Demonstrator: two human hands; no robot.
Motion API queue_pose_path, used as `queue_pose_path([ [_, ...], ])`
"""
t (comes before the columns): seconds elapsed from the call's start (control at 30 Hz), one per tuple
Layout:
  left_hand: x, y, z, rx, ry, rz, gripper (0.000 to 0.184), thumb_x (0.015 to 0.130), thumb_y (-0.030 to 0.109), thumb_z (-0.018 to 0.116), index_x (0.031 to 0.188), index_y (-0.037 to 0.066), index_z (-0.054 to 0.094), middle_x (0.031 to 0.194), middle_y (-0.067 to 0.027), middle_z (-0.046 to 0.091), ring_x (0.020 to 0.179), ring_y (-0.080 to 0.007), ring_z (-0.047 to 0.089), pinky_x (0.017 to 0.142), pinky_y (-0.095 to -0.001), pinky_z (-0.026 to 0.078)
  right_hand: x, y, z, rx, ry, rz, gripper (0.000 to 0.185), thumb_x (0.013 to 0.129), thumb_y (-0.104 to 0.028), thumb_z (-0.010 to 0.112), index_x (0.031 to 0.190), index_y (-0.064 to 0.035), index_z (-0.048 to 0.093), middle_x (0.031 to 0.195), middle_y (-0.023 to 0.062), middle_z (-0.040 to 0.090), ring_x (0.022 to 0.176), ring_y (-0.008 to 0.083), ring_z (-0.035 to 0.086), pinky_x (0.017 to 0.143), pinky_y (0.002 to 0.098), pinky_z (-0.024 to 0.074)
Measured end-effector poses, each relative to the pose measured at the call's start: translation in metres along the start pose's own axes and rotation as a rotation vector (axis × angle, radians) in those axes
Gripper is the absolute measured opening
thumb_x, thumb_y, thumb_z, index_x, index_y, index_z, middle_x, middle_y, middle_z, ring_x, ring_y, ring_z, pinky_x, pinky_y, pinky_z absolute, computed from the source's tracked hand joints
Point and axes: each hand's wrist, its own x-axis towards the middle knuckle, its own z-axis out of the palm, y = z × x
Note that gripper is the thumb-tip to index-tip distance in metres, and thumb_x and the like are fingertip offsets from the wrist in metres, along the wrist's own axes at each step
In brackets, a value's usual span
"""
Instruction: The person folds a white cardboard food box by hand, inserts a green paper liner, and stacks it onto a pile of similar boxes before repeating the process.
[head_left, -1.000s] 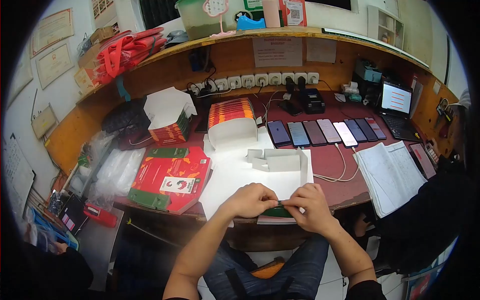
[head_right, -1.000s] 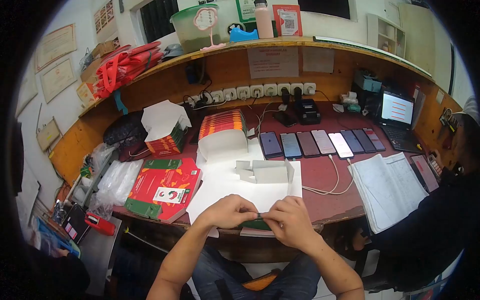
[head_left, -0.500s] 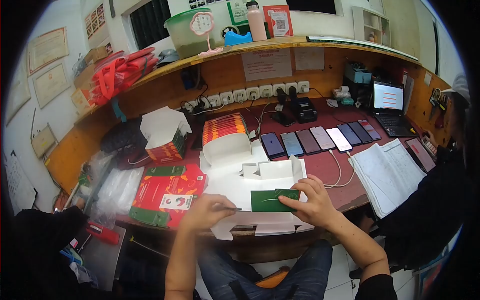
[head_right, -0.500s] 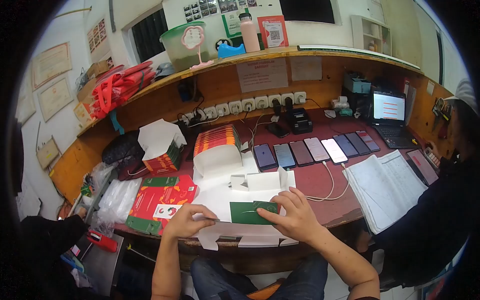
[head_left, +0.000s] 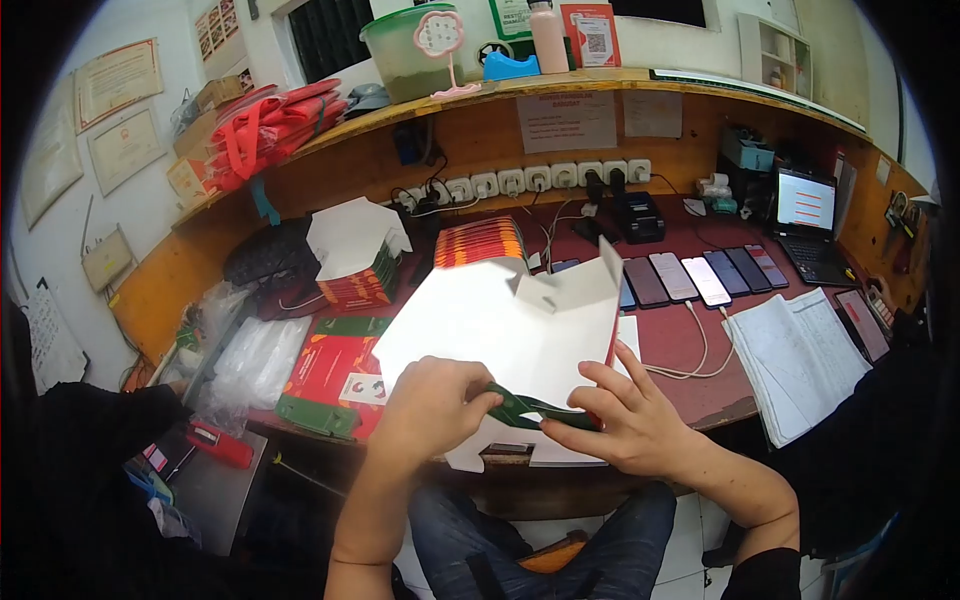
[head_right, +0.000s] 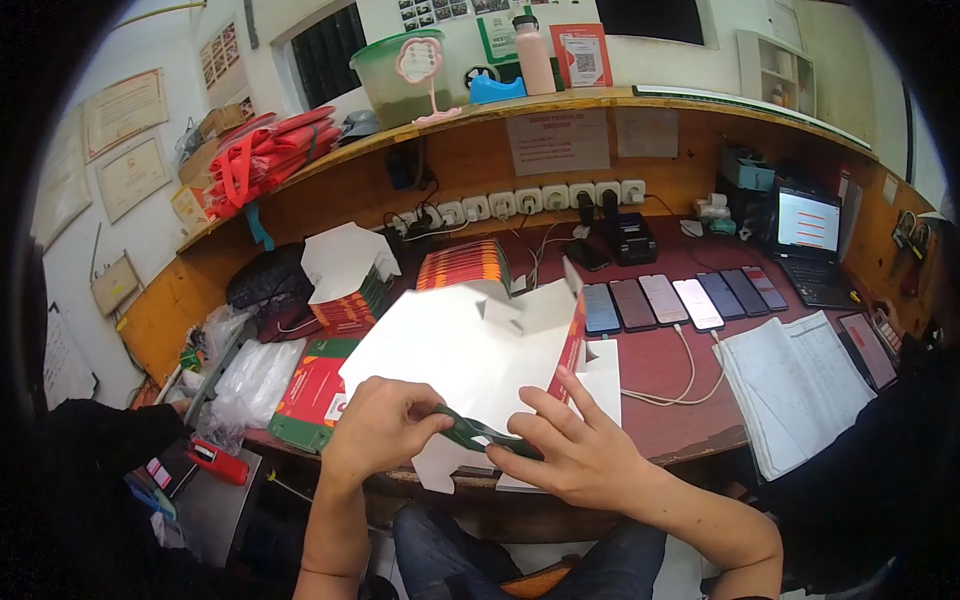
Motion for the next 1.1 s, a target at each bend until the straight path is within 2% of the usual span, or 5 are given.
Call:
queue_pose_path([
  [0.17, -0.005, 0.016, 0.014, 0.064, 0.342, 0.149, 0.011, 0.078, 0.011, 0.073, 0.088, 0.006, 0.074, 0.077, -0.0123, 0.070, 0.069, -0.0285, 0.068, 0.062, -0.0345, 0.053, 0.012, -0.001, -0.009, -0.010, 0.004, -0.009, 0.026, 0.086, -0.020, 0.058, 0.111, -0.0235, 0.064, 0.105, 0.0026, 0.049, 0.112, 0.0233, 0.049, 0.108, 0.0570, 0.0342],
  [0.63, -0.001, 0.025, 0.007, -0.037, 0.246, 0.344, 0.033, 0.083, 0.004, 0.068, 0.115, 0.008, 0.064, 0.084, -0.0119, 0.071, 0.073, -0.0289, 0.069, 0.067, -0.0348, 0.055, 0.014, -0.001, -0.013, 0.090, 0.032, 0.070, 0.039, 0.073, -0.009, 0.067, 0.107, -0.0263, 0.070, 0.102, 0.0050, 0.043, 0.107, 0.0242, 0.048, 0.108, 0.0576, 0.0324],
  [0.7, -0.001, 0.031, 0.001, 0.081, 0.047, 0.255, 0.044, 0.082, 0.001, 0.066, 0.125, 0.009, 0.058, 0.095, -0.0149, 0.070, 0.085, -0.0307, 0.069, 0.074, -0.0365, 0.055, 0.015, -0.001, -0.012, 0.084, 0.044, 0.073, 0.036, 0.077, -0.012, 0.064, 0.110, -0.0251, 0.068, 0.102, 0.0047, 0.045, 0.108, 0.0242, 0.048, 0.107, 0.0567, 0.0330],
  [1.0, -0.005, -0.003, 0.011, -0.097, 0.234, 0.552, 0.077, 0.057, 0.000, 0.079, 0.129, 0.003, 0.053, 0.133, -0.0188, 0.054, 0.126, -0.0355, 0.050, 0.105, -0.0438, 0.042, 0.028, 0.019, -0.066, 0.490, 0.031, 0.181, 0.064, 0.073, -0.025, 0.079, 0.132, -0.0174, 0.054, 0.107, 0.0067, 0.063, 0.097, 0.0256, 0.060, 0.084, 0.0384, 0.0451],
  [1.1, -0.006, -0.035, 0.003, 0.172, 0.369, 0.448, 0.076, 0.062, -0.003, 0.075, 0.133, 0.005, 0.052, 0.142, -0.0202, 0.045, 0.132, -0.0386, 0.043, 0.105, -0.0455, 0.039, 0.011, 0.040, -0.079, 0.320, -0.522, 0.453, 0.081, 0.077, -0.023, 0.076, 0.147, -0.0145, 0.034, 0.079, 0.0030, 0.071, 0.075, 0.0293, 0.067, 0.074, 0.0400, 0.0489],
])
